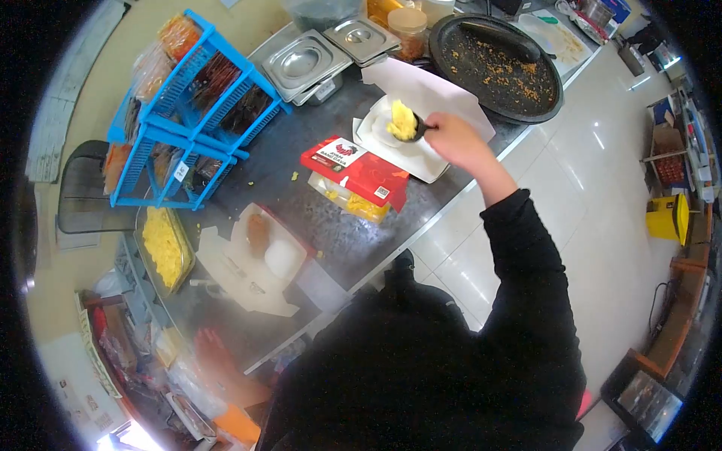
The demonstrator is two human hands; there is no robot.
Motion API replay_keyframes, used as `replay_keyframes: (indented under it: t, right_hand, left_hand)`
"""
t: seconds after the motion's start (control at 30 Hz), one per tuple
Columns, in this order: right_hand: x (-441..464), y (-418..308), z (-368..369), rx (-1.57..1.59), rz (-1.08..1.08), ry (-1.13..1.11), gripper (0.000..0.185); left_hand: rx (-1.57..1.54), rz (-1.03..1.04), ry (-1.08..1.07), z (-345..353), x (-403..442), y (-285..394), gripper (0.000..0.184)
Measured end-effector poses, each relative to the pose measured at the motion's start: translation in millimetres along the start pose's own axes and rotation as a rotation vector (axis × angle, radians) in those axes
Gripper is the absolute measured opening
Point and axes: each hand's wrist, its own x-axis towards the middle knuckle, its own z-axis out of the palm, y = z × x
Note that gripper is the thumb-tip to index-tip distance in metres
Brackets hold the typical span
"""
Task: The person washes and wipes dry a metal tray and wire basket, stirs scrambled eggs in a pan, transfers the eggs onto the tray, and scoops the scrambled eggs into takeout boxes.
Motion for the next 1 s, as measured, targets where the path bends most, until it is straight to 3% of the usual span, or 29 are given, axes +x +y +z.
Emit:
replay_keyframes:
  t: [0.1,0.13,0.2,0.3,0.5,0.8,0.87,1.0]
  right_hand:
    - [-10.2,28.0,42.5,-0.202,-0.095,0.172,0.021]
    - [-19.6,13.9,46.0,-0.172,-0.033,0.117,0.022]
    - [-27.8,18.9,72.1,-0.279,-0.128,0.219,0.022]
    - [-38.7,5.7,85.1,-0.439,-0.113,0.174,0.022]
    - [-42.7,-2.6,92.3,-0.412,-0.146,0.270,0.021]
    - [-36.7,-12.5,92.2,-0.396,-0.195,0.432,0.020]
    - [-33.3,-50.8,72.0,0.555,0.063,0.249,0.023]
    - [-53.0,-157.7,61.5,0.982,-0.049,-0.099,0.028]
  left_hand:
    - [-0.014,0.040,-0.018,9.0,-5.4,4.7,0.049]
    - [-0.005,0.039,-0.020,11.4,-5.0,4.6,0.048]
    - [0.011,0.031,-0.024,15.2,-2.6,3.6,0.047]
    - [-0.002,0.034,-0.021,26.3,-1.7,-1.9,0.045]
    - [0.006,-0.014,0.089,28.0,4.4,-0.5,0.041]
    - [-0.084,-0.026,0.101,-44.5,35.5,17.9,0.044]
    - [-0.090,-0.020,0.090,-72.5,47.1,21.1,0.046]
    - [-0.202,-0.056,0.124,-137.9,67.1,19.4,0.049]
